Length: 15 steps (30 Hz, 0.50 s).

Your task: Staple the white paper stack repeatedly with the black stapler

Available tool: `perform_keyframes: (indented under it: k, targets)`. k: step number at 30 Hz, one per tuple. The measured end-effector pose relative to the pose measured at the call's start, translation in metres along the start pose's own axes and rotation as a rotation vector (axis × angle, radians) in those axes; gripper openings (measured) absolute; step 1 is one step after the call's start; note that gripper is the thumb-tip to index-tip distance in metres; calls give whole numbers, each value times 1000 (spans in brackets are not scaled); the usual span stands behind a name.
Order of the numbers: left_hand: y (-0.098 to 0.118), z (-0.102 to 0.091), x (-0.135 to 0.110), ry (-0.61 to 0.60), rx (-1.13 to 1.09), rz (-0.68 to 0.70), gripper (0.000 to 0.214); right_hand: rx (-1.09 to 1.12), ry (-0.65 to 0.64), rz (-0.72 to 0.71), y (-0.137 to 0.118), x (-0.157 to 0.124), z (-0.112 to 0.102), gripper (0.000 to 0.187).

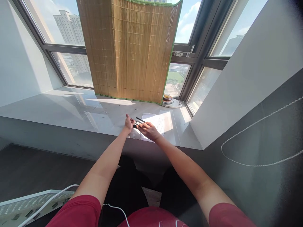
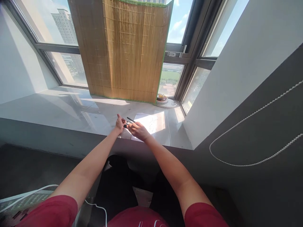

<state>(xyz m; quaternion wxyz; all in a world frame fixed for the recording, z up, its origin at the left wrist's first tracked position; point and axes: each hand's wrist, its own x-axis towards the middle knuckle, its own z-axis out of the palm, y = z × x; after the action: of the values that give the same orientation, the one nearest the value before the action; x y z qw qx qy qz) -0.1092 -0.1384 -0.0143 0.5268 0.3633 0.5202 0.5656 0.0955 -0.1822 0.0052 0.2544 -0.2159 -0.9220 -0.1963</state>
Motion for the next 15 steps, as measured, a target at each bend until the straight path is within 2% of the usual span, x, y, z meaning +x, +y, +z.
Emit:
perform_keyframes:
  k: [3,6,8,10,15]
  targets:
    - [-1,1,3,202,-35,75,81,-35,-13,-23,-5,4,0,34]
    - [-1,1,2,153,-39,69,81,-39,-6,13,-5,6,-2,34]
    - [-1,-1,-1,82,-42,64,82,-12,19,105,-4,5,-6,35]
    - [-1,-1,-5,26,-56,81,84,29,67,284,-2,2,-9,39]
    - [1,-1,-12,-80,-39,103,87,265,187,935,6,-16,-8,35]
